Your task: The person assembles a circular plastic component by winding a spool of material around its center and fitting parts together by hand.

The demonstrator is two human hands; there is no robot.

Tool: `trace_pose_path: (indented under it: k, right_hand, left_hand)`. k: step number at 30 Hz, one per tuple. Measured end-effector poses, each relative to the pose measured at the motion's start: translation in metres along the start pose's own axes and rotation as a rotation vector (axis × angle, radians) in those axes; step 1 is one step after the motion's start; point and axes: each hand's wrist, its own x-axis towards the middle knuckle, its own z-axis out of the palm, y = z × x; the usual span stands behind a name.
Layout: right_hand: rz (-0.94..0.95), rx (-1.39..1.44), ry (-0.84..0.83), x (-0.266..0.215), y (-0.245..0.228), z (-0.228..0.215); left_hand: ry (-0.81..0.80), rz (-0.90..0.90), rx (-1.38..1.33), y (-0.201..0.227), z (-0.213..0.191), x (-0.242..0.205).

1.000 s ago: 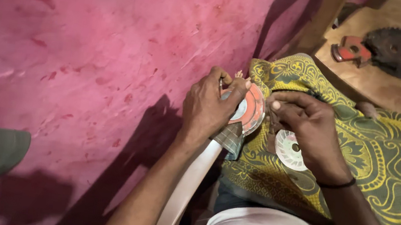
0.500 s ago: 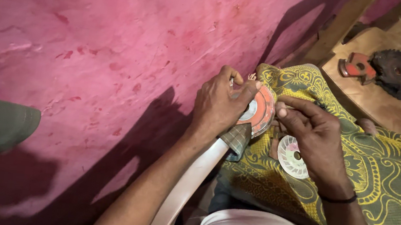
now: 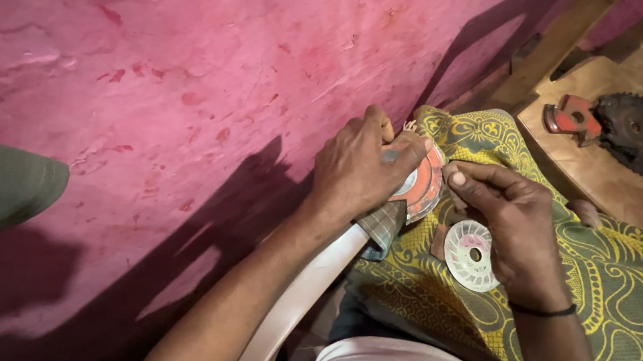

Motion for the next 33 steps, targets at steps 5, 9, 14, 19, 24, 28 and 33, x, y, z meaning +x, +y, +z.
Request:
trace_pose_path:
  k: [5, 9, 14, 19, 24, 28, 33]
  right_hand:
    - [-0.045, -0.073, 0.036, -0.002, -0.001, 0.003]
    - [-0.067, -0.065, 0.064, -0.007, 0.004, 0.008]
    - [-0.087, 0.047, 0.009, -0.011, 0.007, 0.006]
    - [-0.150, -0.016, 0.080, -0.007, 0.011, 0.012]
    - [-0.286, -0.160, 0.118, -0.004, 0.015, 0.012]
    - [-0.320, -0.157, 0.110, -0.006, 0.017, 0.016]
    - [-0.440, -0.329, 0.173, -0.030, 0.005, 0.028]
  left_hand:
    - [0.048, 0.076, 0.050, 0.005, 0.001, -0.003]
    - [0.152, 0.265, 0.079, 0.003, 0.003, -0.008]
    - [0.106, 0.204, 0.141, 0.003, 0.009, -0.003]
    - [0.060, 0.168, 0.129, -0.003, 0.013, 0.001]
    - [0.044, 0.153, 0.069, -0.007, 0.018, 0.005]
    - [0.070, 0.152, 0.084, -0.011, 0.019, 0.004]
    - [0.131, 0.201, 0.073, -0.016, 0.027, 0.007]
